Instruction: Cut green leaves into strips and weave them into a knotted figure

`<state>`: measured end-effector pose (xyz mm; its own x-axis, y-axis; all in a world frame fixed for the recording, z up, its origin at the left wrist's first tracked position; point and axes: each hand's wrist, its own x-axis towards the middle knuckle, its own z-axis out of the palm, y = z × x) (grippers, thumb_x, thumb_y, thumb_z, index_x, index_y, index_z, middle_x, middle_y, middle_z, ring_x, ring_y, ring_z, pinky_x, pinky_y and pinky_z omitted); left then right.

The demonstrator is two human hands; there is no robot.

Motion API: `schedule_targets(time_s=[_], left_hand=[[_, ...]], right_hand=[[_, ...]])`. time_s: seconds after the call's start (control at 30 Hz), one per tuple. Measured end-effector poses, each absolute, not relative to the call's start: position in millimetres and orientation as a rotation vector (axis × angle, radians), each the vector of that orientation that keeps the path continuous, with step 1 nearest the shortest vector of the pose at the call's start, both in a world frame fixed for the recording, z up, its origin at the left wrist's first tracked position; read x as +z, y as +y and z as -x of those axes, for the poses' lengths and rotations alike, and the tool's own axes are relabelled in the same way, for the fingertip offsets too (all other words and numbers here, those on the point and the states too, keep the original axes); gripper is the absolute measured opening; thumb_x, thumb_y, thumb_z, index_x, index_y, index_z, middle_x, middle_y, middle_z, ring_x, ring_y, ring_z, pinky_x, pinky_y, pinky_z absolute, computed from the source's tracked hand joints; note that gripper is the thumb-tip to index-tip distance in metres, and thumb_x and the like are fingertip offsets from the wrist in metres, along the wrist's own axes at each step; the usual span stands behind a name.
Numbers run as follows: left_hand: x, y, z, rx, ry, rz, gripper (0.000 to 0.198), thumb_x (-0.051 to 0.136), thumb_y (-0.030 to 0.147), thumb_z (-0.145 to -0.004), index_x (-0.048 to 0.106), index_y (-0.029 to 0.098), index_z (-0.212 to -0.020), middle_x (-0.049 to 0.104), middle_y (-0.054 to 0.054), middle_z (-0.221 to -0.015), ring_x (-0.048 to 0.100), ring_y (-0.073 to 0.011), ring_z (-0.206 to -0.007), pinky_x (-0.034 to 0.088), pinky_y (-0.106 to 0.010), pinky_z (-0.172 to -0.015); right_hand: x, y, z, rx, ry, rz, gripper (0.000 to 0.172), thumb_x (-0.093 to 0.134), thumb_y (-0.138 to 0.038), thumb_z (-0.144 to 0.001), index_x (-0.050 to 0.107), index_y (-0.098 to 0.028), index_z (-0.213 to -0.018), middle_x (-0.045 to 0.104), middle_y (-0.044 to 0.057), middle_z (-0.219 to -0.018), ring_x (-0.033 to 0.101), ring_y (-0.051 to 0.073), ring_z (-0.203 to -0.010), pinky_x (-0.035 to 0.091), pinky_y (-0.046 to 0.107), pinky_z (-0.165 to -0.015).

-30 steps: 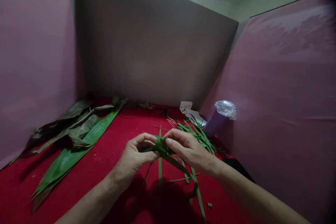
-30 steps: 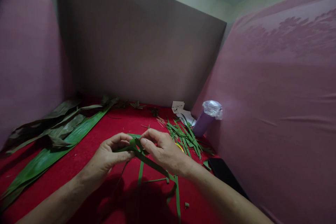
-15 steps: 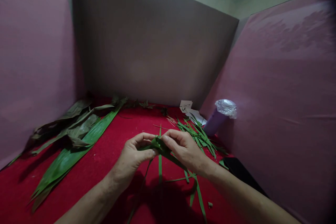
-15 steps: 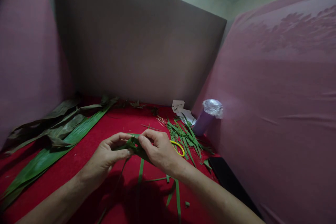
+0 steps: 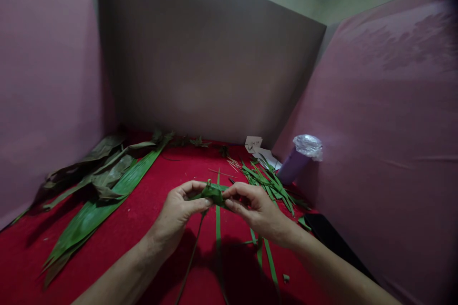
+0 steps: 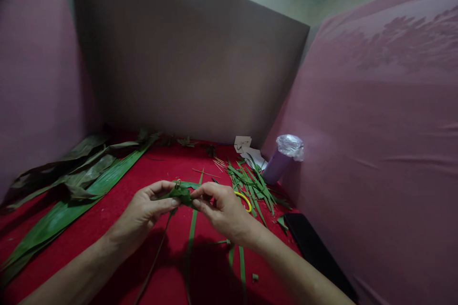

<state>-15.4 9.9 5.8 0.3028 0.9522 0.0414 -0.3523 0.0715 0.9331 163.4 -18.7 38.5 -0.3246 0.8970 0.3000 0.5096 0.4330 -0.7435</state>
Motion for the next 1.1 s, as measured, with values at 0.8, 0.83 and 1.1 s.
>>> schedule_targets(time_s=[0.8,0.83,1.1], left_hand=[[3.0,12.8,13.9,1.115,0.734,-1.067,0.026,0.072,0.014,-0.060,0.064,0.017,-0.085,0.069,-0.001,-0.080,0.059,-0.0123,-0.075,0.044,-0.022,-0.069],[2.5,12.7,13.7,1.113,0.734,-1.064,0.026,0.072,0.014,-0.060,0.064,0.017,-0.085,0.069,-0.001,-0.080,0.059,-0.0120,-0.075,0.044,-0.022,-0.069],[0.6,11.7,11.9,1.095,0.746,-1.029,0.028,0.073,0.014,-0.060,0.064,0.017,-0.086,0.069,-0.002,-0.079,0.060,-0.0121,-0.073,0.045,-0.022,-0.068]], right_hand=[[23.3,-16.4,-159.8,1.160,-1.669,1.175,0.014,0.049,-0.027,-0.080,0.048,-0.018,-0.070,0.041,-0.005,-0.058,0.035,0.008,-0.052,0.028,0.022,-0.050],[21.9,-16.1,-159.7,1.155,-1.668,1.171,0.015,0.049,-0.027,-0.080,0.048,-0.018,-0.069,0.042,-0.005,-0.058,0.036,0.009,-0.052,0.029,0.022,-0.050],[20.0,-8.9,-171.5,1.234,-1.692,1.174,0.017,0.050,-0.025,-0.079,0.048,-0.017,-0.064,0.044,-0.004,-0.057,0.038,0.008,-0.052,0.030,0.021,-0.051]])
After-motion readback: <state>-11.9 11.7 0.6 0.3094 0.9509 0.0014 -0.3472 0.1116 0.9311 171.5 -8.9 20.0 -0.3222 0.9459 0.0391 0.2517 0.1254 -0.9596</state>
